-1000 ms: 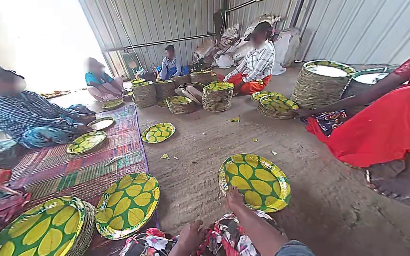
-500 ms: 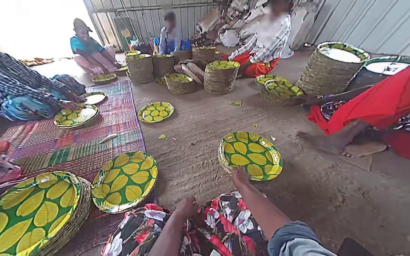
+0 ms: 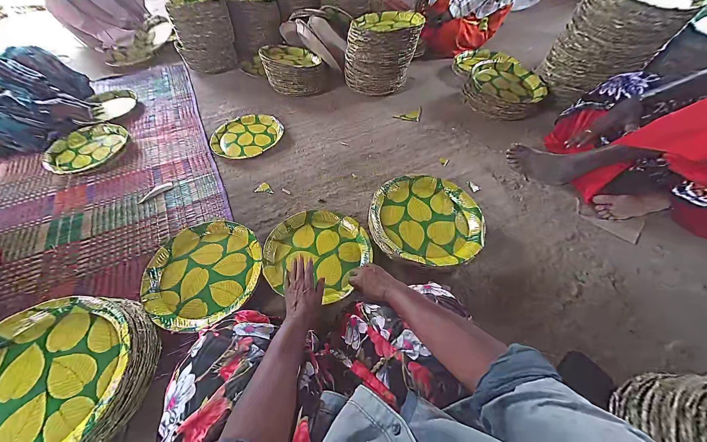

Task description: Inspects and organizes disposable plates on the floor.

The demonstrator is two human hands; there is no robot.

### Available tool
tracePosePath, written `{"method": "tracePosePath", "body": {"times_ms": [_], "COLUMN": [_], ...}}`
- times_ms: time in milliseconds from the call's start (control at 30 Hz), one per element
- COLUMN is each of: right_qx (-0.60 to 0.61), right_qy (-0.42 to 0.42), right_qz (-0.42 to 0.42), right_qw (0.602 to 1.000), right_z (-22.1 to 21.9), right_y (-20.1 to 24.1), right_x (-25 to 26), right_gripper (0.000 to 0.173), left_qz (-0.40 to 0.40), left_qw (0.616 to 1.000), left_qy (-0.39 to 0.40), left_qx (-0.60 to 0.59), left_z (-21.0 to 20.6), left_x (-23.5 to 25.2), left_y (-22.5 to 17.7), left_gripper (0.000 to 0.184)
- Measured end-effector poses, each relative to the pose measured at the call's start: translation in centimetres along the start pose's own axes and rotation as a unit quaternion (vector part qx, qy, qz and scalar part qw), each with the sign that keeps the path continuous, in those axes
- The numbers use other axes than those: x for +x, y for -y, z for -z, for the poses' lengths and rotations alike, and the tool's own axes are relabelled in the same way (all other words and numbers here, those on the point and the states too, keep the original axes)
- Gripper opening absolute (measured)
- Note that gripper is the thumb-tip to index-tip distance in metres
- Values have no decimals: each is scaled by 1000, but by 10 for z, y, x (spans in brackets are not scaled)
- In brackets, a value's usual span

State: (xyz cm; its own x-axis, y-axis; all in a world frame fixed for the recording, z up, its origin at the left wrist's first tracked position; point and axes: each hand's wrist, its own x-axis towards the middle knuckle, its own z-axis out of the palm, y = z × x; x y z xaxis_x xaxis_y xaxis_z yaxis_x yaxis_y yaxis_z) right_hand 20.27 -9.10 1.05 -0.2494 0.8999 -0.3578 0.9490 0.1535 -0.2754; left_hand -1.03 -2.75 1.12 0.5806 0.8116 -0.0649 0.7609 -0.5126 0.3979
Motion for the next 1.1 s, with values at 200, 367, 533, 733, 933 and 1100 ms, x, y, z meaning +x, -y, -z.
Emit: {"method": "tracePosePath", "body": {"times_ms": [200, 367, 533, 733, 933, 1100], "right_qx": [66, 144, 157, 60, 20, 45], "right_qy": [-203, -152, -183, -395, -10, -61], "right_qz": [-212, -434, -459, -272, -5, -152], "right_qw": [954, 876, 855, 876, 1000, 985], "right_z": [17, 28, 29, 24, 3, 16], "right_y": [-22, -52, -52, -41, 4, -14], "right_x": [-4, -6, -6, -7, 8, 1], "right_gripper": [33, 37, 37, 32, 27, 35], "left_qz": [76, 81, 81, 54, 7, 75], "left_qw": [950, 954, 954, 996, 1000, 962], "left_qy": [294, 280, 280, 67, -26, 257], "left_qx": [69, 71, 65, -13, 12, 55], "left_z": [-21, -17, -20, -14, -11, -30], "left_x": [3, 6, 5, 1, 4, 4], "left_y": [3, 0, 1, 4, 4, 0], "left_gripper": [74, 70, 71, 73, 64, 72]}}
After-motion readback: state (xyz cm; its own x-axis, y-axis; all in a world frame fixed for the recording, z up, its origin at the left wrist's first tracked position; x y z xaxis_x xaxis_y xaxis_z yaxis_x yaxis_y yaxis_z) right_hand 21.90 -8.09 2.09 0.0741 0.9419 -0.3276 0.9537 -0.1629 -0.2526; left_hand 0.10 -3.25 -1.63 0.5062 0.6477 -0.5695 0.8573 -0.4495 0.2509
